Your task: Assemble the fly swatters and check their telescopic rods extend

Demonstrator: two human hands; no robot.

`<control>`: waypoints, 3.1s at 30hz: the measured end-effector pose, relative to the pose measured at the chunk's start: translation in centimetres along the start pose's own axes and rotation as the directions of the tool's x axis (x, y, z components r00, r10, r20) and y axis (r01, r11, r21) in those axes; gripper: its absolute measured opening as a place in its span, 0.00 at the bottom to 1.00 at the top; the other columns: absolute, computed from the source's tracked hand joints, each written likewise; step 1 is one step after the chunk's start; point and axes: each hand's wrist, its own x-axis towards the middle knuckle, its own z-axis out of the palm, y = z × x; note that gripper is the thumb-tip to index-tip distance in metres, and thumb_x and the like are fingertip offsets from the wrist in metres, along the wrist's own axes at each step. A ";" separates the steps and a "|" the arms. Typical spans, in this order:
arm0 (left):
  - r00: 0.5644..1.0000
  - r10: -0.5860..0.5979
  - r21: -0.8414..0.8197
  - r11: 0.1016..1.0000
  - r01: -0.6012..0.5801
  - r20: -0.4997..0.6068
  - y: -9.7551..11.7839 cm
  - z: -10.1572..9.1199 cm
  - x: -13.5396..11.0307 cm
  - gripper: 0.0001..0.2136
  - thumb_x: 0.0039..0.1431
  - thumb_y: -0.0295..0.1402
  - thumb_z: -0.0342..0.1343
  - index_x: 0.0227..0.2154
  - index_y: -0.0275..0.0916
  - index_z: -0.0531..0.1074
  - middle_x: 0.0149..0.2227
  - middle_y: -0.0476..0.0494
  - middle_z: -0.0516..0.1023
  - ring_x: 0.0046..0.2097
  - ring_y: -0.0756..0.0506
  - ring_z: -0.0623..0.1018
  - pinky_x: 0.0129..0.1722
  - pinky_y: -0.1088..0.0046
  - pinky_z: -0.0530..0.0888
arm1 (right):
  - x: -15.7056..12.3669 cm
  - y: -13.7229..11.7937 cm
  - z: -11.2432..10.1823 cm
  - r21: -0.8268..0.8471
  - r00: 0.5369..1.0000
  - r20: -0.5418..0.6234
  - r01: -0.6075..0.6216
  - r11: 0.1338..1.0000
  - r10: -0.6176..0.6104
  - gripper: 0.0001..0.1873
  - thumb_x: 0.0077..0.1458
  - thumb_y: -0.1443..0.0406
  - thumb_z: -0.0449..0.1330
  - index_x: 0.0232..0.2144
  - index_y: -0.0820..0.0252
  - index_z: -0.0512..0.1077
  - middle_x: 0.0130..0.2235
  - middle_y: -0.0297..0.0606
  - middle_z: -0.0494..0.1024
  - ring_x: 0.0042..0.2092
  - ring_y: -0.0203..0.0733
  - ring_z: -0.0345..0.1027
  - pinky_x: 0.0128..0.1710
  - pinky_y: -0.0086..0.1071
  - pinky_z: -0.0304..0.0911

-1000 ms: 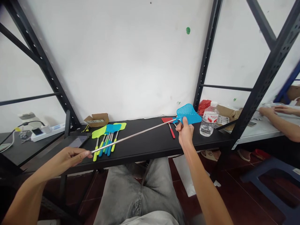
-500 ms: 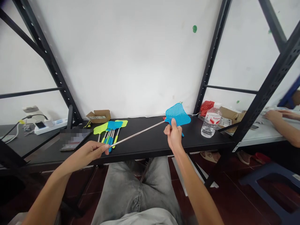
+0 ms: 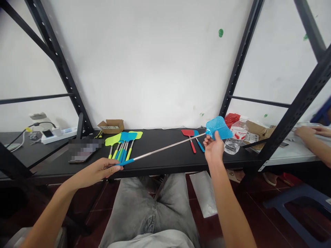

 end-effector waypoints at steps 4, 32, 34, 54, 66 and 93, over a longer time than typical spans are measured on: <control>0.997 0.038 0.050 0.998 -0.034 -0.072 -0.6 -0.1 -0.2 0.20 0.64 0.48 0.46 0.28 0.37 0.70 0.26 0.51 0.62 0.29 0.50 0.61 0.28 0.76 0.58 | 0.0 0.1 -0.1 -0.011 0.999 0.041 0.032 0.999 -0.032 0.18 0.57 0.51 0.59 0.27 0.58 0.65 0.23 0.28 0.63 0.23 0.30 0.58 0.20 0.25 0.58; 0.972 0.170 0.005 0.985 -0.171 -0.163 4.7 3.9 2.6 0.19 0.67 0.46 0.42 0.28 0.38 0.67 0.23 0.54 0.57 0.27 0.51 0.59 0.27 0.75 0.54 | -5.9 3.9 4.9 -0.106 0.966 0.220 0.166 0.980 -0.139 0.27 0.55 0.46 0.60 0.18 0.56 0.57 0.14 0.26 0.57 0.18 0.32 0.53 0.21 0.30 0.53; 0.962 0.191 0.035 0.982 -0.188 -0.193 5.3 4.6 2.8 0.19 0.67 0.45 0.42 0.27 0.38 0.65 0.24 0.53 0.59 0.27 0.51 0.60 0.27 0.75 0.55 | -6.8 4.8 5.4 -0.137 0.961 0.252 0.153 0.979 -0.115 0.26 0.56 0.46 0.57 0.19 0.57 0.61 0.14 0.26 0.57 0.18 0.32 0.52 0.21 0.30 0.52; 0.941 0.082 -0.040 0.994 -0.101 -0.329 3.0 9.5 6.0 0.20 0.66 0.48 0.41 0.37 0.39 0.73 0.25 0.49 0.71 0.28 0.48 0.70 0.29 0.74 0.63 | -6.8 9.4 3.8 -0.710 0.737 0.570 0.220 0.669 0.363 0.21 0.59 0.49 0.52 0.36 0.61 0.71 0.33 0.41 0.77 0.30 0.40 0.71 0.24 0.29 0.61; 0.848 0.038 0.529 0.796 0.294 -0.528 -3.3 7.5 6.2 0.17 0.62 0.40 0.49 0.47 0.39 0.77 0.55 0.34 0.74 0.59 0.32 0.68 0.60 0.51 0.59 | 0.3 7.6 -2.3 -0.918 0.962 0.258 0.272 -0.289 0.084 0.20 0.63 0.56 0.49 0.46 0.57 0.75 0.39 0.48 0.80 0.46 0.52 0.73 0.41 0.37 0.61; 0.882 0.013 0.482 0.841 0.246 -0.472 0.1 8.6 5.9 0.11 0.64 0.31 0.43 0.47 0.41 0.64 0.29 0.46 0.74 0.33 0.43 0.75 0.28 0.73 0.58 | -4.7 9.3 1.9 -0.842 0.840 0.539 0.534 0.080 0.060 0.17 0.58 0.59 0.54 0.46 0.55 0.75 0.48 0.39 0.78 0.37 0.42 0.73 0.44 0.37 0.64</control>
